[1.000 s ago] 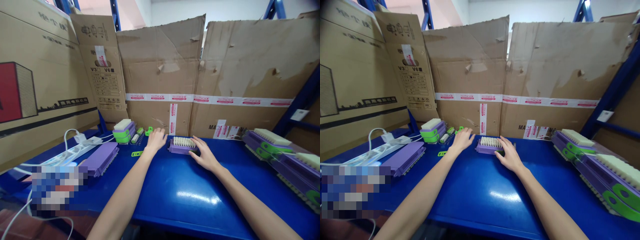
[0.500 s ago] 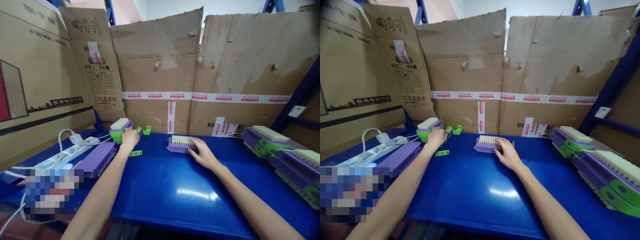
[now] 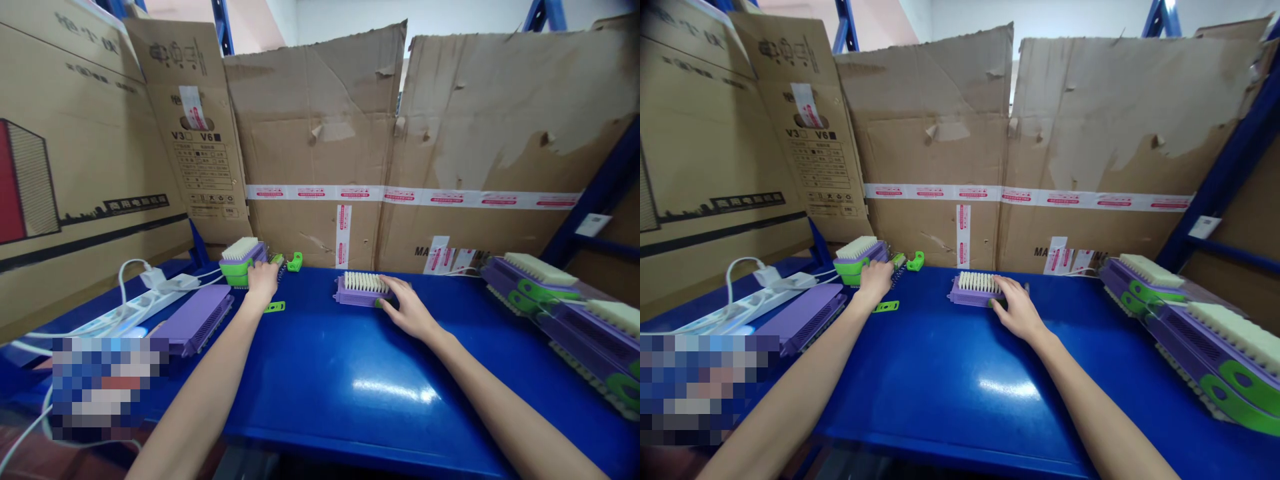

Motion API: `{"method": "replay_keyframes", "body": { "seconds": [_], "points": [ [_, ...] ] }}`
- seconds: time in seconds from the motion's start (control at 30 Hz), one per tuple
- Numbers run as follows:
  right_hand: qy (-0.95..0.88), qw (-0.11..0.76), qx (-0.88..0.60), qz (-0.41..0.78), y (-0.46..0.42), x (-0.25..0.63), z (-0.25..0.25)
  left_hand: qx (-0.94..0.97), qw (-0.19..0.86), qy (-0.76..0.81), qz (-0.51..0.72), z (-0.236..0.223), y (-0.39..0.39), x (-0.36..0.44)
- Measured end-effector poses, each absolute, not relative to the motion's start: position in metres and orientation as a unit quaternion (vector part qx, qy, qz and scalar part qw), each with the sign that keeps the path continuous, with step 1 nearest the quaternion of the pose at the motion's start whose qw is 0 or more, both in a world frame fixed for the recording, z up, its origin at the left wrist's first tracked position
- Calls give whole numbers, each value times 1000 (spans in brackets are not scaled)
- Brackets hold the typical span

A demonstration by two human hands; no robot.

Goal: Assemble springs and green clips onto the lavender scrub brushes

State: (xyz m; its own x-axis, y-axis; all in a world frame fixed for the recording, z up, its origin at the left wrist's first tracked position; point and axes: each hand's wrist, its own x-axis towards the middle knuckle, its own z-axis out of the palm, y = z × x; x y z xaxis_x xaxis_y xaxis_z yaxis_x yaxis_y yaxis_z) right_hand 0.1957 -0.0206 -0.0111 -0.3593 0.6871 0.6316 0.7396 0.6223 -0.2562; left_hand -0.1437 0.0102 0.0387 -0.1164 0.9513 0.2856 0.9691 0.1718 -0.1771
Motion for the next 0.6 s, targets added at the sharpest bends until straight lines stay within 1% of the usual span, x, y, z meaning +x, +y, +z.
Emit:
{"method": "replay_keyframes", "body": {
  "seconds": [0.2, 0.23, 0.3, 0.37, 0.43, 0.5, 0.6],
  "points": [
    [-820, 364, -440, -30, -20, 196, -11, -647, 152, -746, -48, 51, 7, -148],
    [-819, 364, -443, -28, -20, 196, -12, -660, 130, -739, -45, 55, 5, -149],
    [-818, 361, -446, -25, -19, 197, -12, -692, 52, -720, -17, 63, -1, -148],
    [-818, 359, -448, -24, -19, 197, -13, -707, -34, -706, 35, 69, -8, -145],
    [-819, 360, -446, -23, -19, 197, -13, -700, -85, -702, 97, 73, -15, -139],
    [-818, 363, -447, -20, -19, 197, -14, -692, -93, -703, 135, 74, -19, -133],
    [-812, 365, -456, -19, -19, 197, -14, -695, -83, -702, 136, 74, -20, -130]
  ]
}}
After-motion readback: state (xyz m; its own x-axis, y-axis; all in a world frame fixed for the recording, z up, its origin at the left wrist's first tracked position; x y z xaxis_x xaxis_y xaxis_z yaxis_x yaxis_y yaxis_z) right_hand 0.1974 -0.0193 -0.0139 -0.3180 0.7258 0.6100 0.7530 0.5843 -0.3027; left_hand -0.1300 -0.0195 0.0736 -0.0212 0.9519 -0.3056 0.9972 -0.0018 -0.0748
